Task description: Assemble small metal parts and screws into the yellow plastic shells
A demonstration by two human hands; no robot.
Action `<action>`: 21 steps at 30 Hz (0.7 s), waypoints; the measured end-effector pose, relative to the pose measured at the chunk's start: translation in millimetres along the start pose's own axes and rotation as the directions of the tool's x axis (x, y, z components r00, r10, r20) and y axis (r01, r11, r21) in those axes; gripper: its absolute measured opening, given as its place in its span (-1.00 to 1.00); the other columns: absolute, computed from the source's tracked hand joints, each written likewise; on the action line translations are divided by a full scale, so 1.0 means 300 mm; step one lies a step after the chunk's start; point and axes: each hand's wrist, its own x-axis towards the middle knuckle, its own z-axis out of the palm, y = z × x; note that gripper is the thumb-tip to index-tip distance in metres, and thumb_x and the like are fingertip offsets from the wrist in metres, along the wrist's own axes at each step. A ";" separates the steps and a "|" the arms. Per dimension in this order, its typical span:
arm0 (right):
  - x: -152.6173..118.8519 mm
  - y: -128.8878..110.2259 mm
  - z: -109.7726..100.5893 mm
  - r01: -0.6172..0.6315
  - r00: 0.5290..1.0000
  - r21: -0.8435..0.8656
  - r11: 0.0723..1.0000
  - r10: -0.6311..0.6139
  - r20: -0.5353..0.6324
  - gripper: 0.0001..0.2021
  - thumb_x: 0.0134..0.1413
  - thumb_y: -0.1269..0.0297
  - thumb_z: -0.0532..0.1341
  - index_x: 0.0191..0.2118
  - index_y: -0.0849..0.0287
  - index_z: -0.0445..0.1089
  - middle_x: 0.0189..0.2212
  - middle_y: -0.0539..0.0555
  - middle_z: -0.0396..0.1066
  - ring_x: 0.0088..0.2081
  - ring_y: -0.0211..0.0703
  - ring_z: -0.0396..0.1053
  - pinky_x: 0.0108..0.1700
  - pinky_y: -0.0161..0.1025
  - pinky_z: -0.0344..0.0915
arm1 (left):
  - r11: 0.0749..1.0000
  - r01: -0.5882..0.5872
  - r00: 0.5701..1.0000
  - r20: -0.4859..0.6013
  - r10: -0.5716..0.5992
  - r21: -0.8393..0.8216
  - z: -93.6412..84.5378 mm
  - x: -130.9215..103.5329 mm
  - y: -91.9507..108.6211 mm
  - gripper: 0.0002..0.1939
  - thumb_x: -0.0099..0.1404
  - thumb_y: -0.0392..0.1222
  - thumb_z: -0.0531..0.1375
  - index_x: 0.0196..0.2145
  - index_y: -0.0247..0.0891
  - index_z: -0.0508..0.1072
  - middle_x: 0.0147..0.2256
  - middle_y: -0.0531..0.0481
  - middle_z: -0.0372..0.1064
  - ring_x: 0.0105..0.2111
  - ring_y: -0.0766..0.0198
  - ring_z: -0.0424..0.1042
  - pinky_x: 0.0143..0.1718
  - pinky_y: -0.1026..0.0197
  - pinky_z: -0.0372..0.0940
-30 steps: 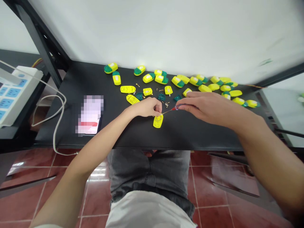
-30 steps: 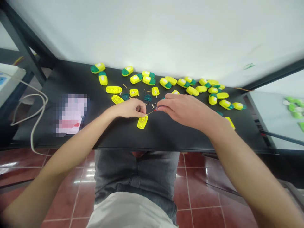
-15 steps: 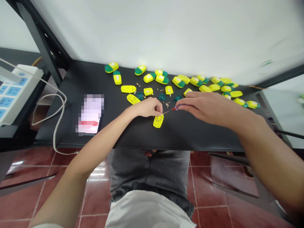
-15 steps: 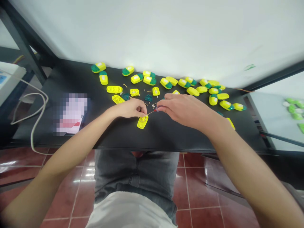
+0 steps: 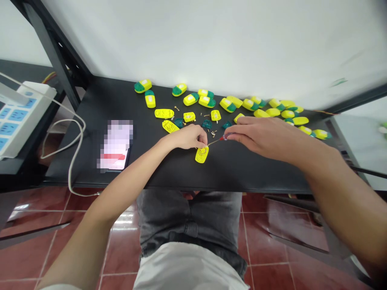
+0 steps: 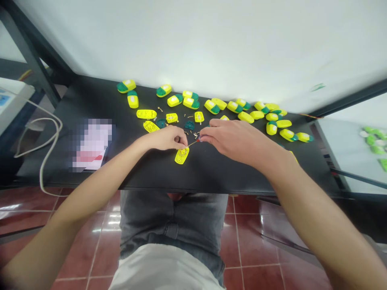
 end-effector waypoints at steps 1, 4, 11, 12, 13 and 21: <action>-0.001 0.000 -0.004 0.001 1.000 0.005 1.000 -0.001 0.001 -0.56 0.50 0.12 -0.04 -0.06 0.06 0.61 -0.29 0.12 0.47 -0.32 -0.08 0.39 -0.37 -0.18 0.04 | 1.000 0.003 1.000 -0.006 -0.003 0.001 0.000 0.000 -0.001 -0.94 0.31 -0.33 0.34 -0.30 -0.32 0.66 -0.35 -0.02 0.59 -0.41 0.36 0.45 -0.29 0.29 0.29; -0.005 0.002 -0.013 0.002 1.000 0.013 1.000 -0.002 -0.002 -0.57 0.50 0.12 -0.03 -0.05 0.06 0.61 -0.30 0.12 0.47 -0.31 -0.07 0.40 -0.35 -0.17 0.06 | 1.000 0.023 0.999 -0.028 -0.023 0.006 -0.003 -0.001 -0.002 -0.94 0.30 -0.31 0.36 -0.26 -0.32 0.64 -0.33 -0.02 0.58 -0.40 0.36 0.44 -0.32 0.29 0.28; -0.012 0.001 -0.010 -0.002 1.000 0.011 1.000 0.002 0.000 -0.56 0.50 0.11 -0.04 -0.03 0.07 0.60 -0.28 0.13 0.47 -0.30 -0.05 0.40 -0.34 -0.16 0.09 | 0.999 0.028 0.999 -0.017 -0.028 0.023 -0.007 -0.004 0.009 -0.98 0.29 -0.32 0.36 -0.31 -0.31 0.64 -0.33 -0.01 0.57 -0.42 0.38 0.41 -0.32 0.29 0.26; -0.013 -0.001 -0.010 -0.001 1.000 0.012 1.000 0.001 -0.003 -0.56 0.50 0.11 -0.04 -0.03 0.06 0.60 -0.28 0.13 0.48 -0.30 -0.05 0.41 -0.34 -0.16 0.10 | 0.999 0.032 0.999 -0.014 -0.032 0.023 -0.006 -0.005 0.012 -0.98 0.29 -0.33 0.36 -0.31 -0.32 0.64 -0.33 -0.02 0.57 -0.42 0.38 0.41 -0.32 0.29 0.26; -0.013 -0.002 -0.010 0.001 1.000 0.011 1.000 -0.001 -0.009 -0.56 0.50 0.10 -0.04 -0.03 0.06 0.60 -0.28 0.13 0.48 -0.30 -0.06 0.41 -0.34 -0.17 0.10 | 0.999 0.035 0.999 -0.014 -0.035 0.022 -0.006 -0.005 0.015 -0.97 0.29 -0.33 0.36 -0.32 -0.32 0.64 -0.33 -0.02 0.57 -0.42 0.37 0.41 -0.31 0.28 0.26; -0.012 -0.010 -0.016 0.014 0.999 0.008 1.000 -0.014 -0.030 -0.56 0.51 0.10 -0.04 -0.05 0.07 0.60 -0.29 0.13 0.47 -0.31 -0.07 0.40 -0.36 -0.18 0.07 | 0.999 0.043 0.999 -0.013 -0.043 0.023 -0.006 -0.005 0.025 -0.95 0.28 -0.35 0.35 -0.34 -0.32 0.66 -0.35 -0.03 0.57 -0.43 0.36 0.41 -0.28 0.27 0.27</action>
